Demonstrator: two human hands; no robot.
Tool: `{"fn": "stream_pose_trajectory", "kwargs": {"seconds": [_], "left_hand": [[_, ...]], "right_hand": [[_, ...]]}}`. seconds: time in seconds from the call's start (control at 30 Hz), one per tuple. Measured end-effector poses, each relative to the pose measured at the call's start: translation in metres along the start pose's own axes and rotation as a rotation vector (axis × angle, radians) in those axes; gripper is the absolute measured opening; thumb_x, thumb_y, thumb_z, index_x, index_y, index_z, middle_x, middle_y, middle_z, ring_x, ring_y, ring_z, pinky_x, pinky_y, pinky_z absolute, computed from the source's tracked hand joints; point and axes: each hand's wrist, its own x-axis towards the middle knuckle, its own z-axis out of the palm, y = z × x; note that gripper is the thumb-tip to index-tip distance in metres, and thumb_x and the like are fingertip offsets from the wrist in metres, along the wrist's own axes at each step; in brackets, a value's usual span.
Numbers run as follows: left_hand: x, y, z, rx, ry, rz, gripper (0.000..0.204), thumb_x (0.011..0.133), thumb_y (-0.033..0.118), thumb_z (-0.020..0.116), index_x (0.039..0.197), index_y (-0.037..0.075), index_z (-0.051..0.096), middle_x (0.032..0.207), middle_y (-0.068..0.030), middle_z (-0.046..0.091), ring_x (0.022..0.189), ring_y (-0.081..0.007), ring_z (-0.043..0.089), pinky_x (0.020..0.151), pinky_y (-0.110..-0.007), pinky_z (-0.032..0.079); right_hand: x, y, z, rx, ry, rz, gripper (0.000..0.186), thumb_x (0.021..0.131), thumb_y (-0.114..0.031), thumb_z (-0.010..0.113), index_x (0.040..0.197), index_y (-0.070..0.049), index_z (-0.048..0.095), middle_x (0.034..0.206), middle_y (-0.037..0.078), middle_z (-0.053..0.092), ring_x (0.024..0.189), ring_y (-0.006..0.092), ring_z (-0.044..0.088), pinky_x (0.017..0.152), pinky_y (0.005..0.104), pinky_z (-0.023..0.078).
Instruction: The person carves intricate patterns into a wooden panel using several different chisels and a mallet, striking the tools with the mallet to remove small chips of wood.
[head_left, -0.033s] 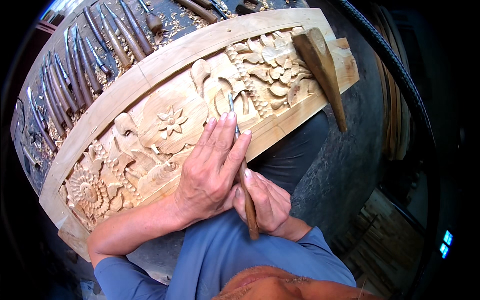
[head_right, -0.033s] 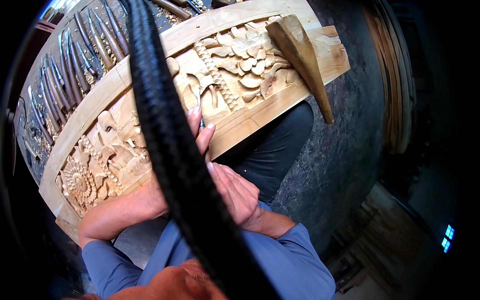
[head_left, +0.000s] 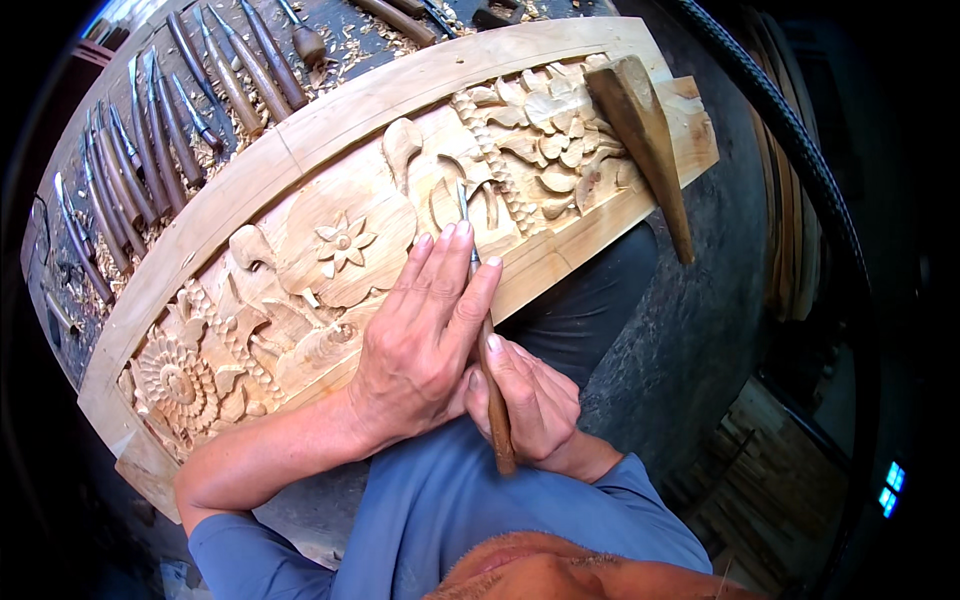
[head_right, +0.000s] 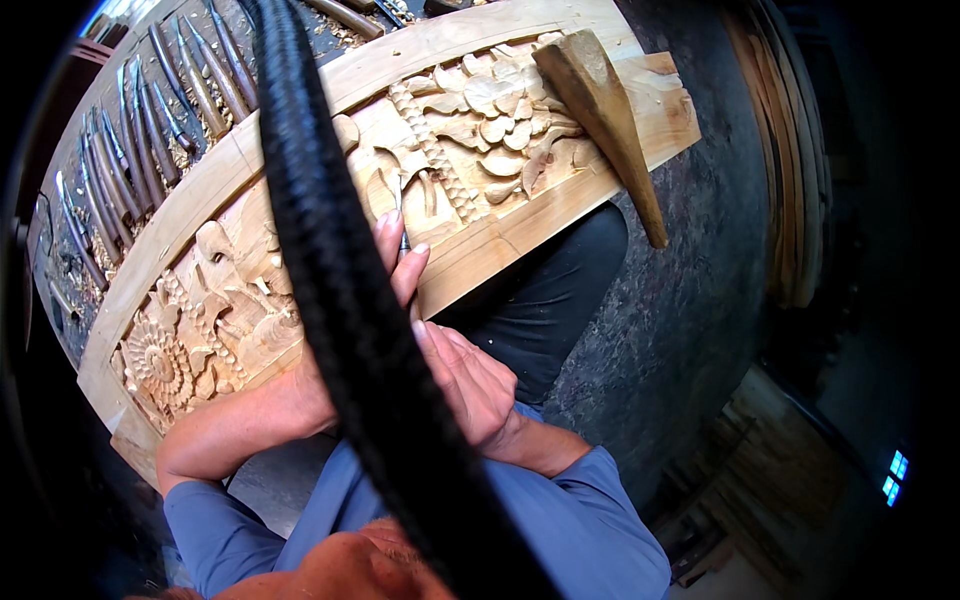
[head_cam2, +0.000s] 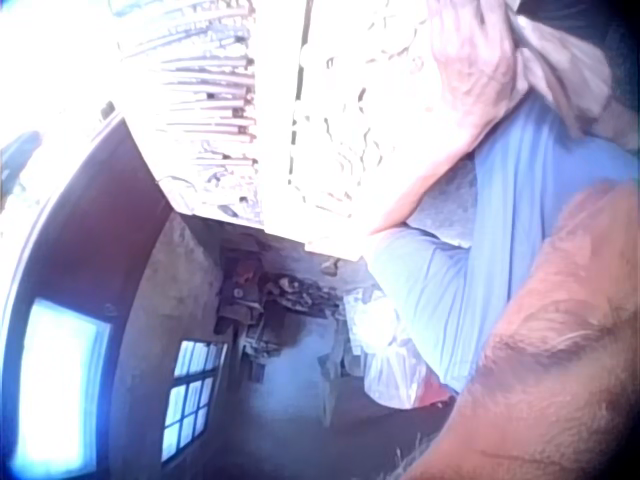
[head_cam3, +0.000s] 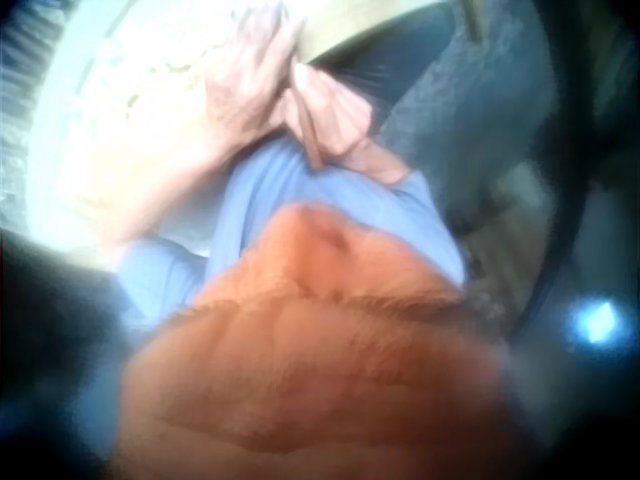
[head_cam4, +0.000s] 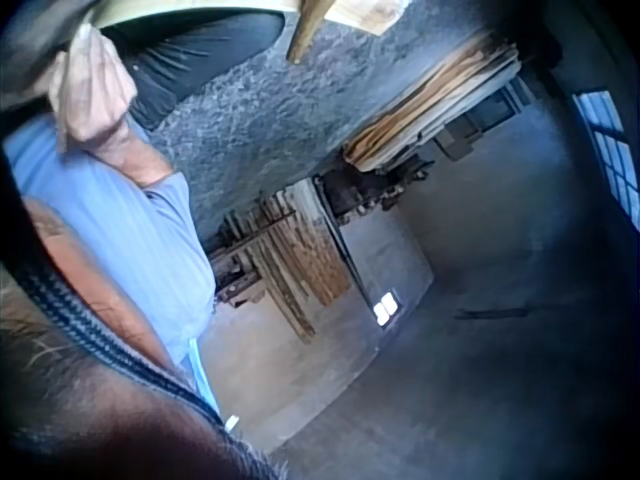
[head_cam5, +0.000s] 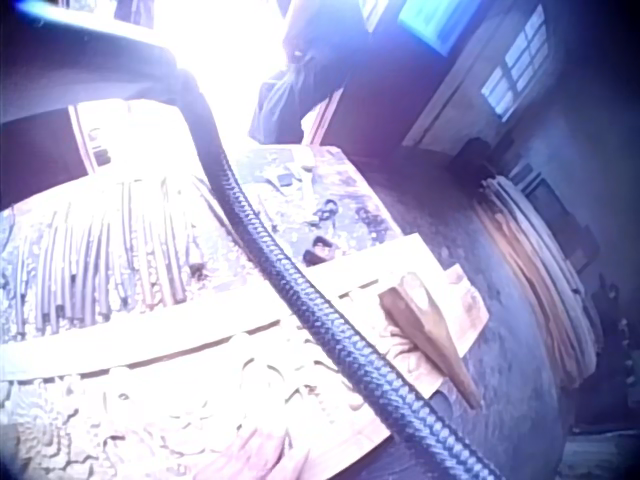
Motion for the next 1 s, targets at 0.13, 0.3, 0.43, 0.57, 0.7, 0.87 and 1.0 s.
{"fn": "stream_pose_trajectory", "kwargs": {"seconds": [0.13, 0.3, 0.43, 0.57, 0.7, 0.87, 1.0], "left_hand": [[0.001, 0.001, -0.004, 0.021, -0.029, -0.008, 0.072, 0.096, 0.019, 0.07, 0.161, -0.009, 0.054, 0.165, -0.0428, 0.05, 0.151, -0.0559, 0.056, 0.13, -0.063, 0.043], [0.002, 0.001, -0.003, 0.028, -0.015, -0.016, 0.072, 0.097, 0.021, 0.071, 0.16, -0.008, 0.056, 0.164, -0.0424, 0.051, 0.15, -0.0556, 0.058, 0.129, -0.062, 0.044], [-0.001, 0.001, -0.003, 0.034, 0.011, 0.021, 0.072, 0.098, 0.029, 0.073, 0.158, -0.007, 0.058, 0.161, -0.0422, 0.054, 0.147, -0.0552, 0.061, 0.127, -0.062, 0.047], [-0.001, 0.001, -0.003, 0.03, 0.01, 0.036, 0.073, 0.098, 0.034, 0.074, 0.157, -0.007, 0.06, 0.16, -0.0424, 0.055, 0.145, -0.0551, 0.063, 0.125, -0.061, 0.049], [-0.002, 0.0, -0.003, 0.021, -0.005, 0.038, 0.072, 0.099, 0.035, 0.072, 0.157, -0.006, 0.06, 0.16, -0.0425, 0.055, 0.146, -0.0552, 0.062, 0.126, -0.061, 0.048], [-0.002, -0.001, -0.001, 0.009, 0.004, 0.026, 0.072, 0.1, 0.034, 0.071, 0.158, -0.006, 0.06, 0.162, -0.042, 0.053, 0.147, -0.0551, 0.061, 0.127, -0.061, 0.047], [-0.001, -0.001, -0.002, 0.011, -0.008, 0.01, 0.073, 0.099, 0.033, 0.072, 0.159, -0.006, 0.059, 0.165, -0.0413, 0.051, 0.149, -0.0548, 0.059, 0.129, -0.061, 0.045]], "right_hand": [[-0.001, 0.003, 0.006, -0.011, 0.033, -0.021, 0.045, 0.097, 0.003, 0.081, 0.135, 0.018, 0.063, 0.108, 0.031, 0.079, 0.096, 0.0424, 0.085, 0.083, 0.0456, 0.072], [0.001, 0.003, 0.003, -0.021, 0.023, -0.006, 0.04, 0.098, 0.003, 0.078, 0.132, 0.018, 0.064, 0.108, 0.032, 0.08, 0.096, 0.0423, 0.085, 0.085, 0.0451, 0.072], [0.003, -0.003, -0.01, 0.006, -0.007, 0.028, 0.037, 0.099, 0.001, 0.077, 0.13, 0.017, 0.065, 0.107, 0.031, 0.08, 0.097, 0.0422, 0.086, 0.085, 0.0448, 0.072], [0.002, -0.006, -0.014, -0.005, -0.028, 0.027, 0.038, 0.098, 0.0, 0.078, 0.13, 0.018, 0.066, 0.106, 0.031, 0.081, 0.097, 0.0417, 0.086, 0.085, 0.0444, 0.072], [0.004, -0.009, -0.015, -0.009, -0.026, 0.027, 0.039, 0.098, 0.001, 0.079, 0.13, 0.018, 0.065, 0.105, 0.031, 0.081, 0.096, 0.0414, 0.086, 0.085, 0.0441, 0.072], [0.004, -0.006, -0.012, 0.006, -0.022, 0.016, 0.041, 0.098, 0.001, 0.078, 0.132, 0.019, 0.063, 0.106, 0.031, 0.08, 0.097, 0.042, 0.086, 0.084, 0.0446, 0.072], [0.002, -0.003, -0.009, 0.009, -0.022, 0.012, 0.042, 0.1, 0.0, 0.077, 0.135, 0.019, 0.061, 0.108, 0.032, 0.08, 0.098, 0.043, 0.086, 0.084, 0.0454, 0.072]]}}
